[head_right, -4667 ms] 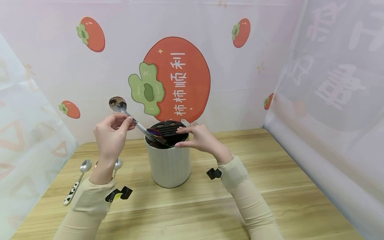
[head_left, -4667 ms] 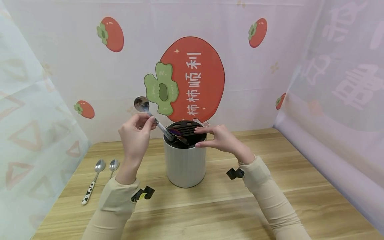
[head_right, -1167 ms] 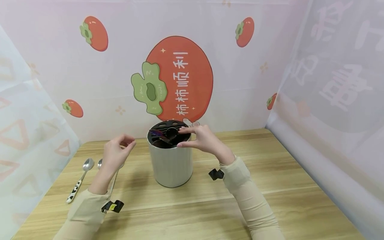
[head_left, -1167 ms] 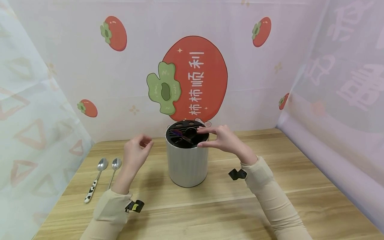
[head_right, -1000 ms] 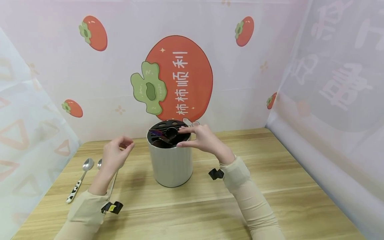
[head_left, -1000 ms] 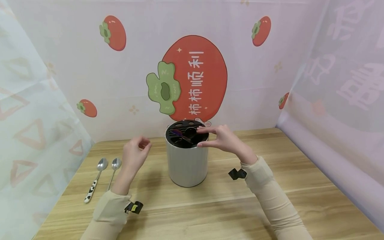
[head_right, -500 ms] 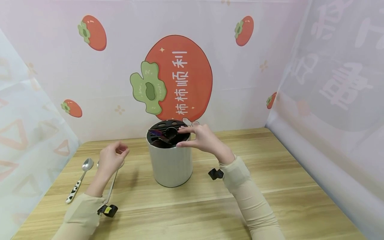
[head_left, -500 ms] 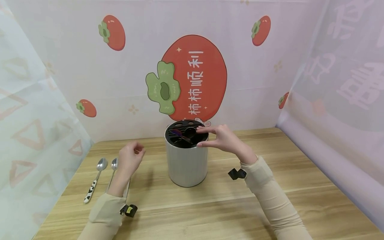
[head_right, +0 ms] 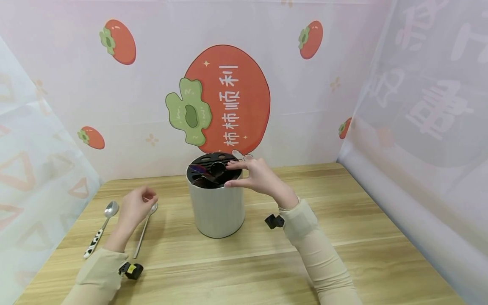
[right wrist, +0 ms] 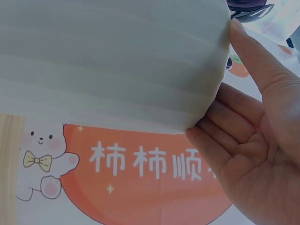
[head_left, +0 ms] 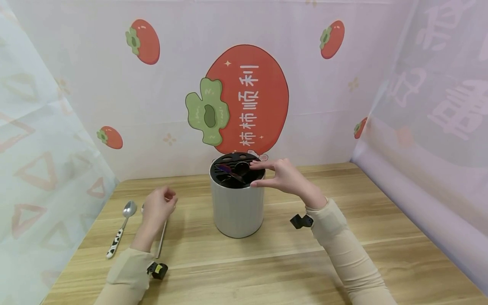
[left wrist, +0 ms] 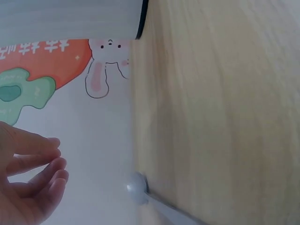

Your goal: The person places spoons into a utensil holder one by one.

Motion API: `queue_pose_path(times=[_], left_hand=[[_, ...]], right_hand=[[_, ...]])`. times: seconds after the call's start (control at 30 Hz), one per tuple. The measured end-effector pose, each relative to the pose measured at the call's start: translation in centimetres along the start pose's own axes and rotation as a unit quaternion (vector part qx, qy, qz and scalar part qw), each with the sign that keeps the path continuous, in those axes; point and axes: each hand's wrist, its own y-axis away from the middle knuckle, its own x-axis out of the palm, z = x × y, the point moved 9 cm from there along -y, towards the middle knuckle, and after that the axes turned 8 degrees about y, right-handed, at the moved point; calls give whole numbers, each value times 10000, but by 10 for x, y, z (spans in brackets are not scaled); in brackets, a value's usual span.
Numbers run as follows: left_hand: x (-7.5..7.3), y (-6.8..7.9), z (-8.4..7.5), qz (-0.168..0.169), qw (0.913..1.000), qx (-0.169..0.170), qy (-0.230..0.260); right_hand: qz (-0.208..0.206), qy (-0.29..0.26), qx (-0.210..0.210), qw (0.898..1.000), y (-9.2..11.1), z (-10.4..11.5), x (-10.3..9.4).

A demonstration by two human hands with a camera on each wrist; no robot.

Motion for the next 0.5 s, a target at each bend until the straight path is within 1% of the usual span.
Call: queue_pose_path(times=[0.17,0.27,0.5], left_hand=[[2,1,12,158,9997,-174,-25],[3,3,17,226,9994,-245,-13],[6,5,28,482,9972,-526,-243]], right_hand=[[-26,14,-35,10000,0,0,0],[-33,29,-54,10000,0,0,0],[-45,12,-92,9999,0,1,0]])
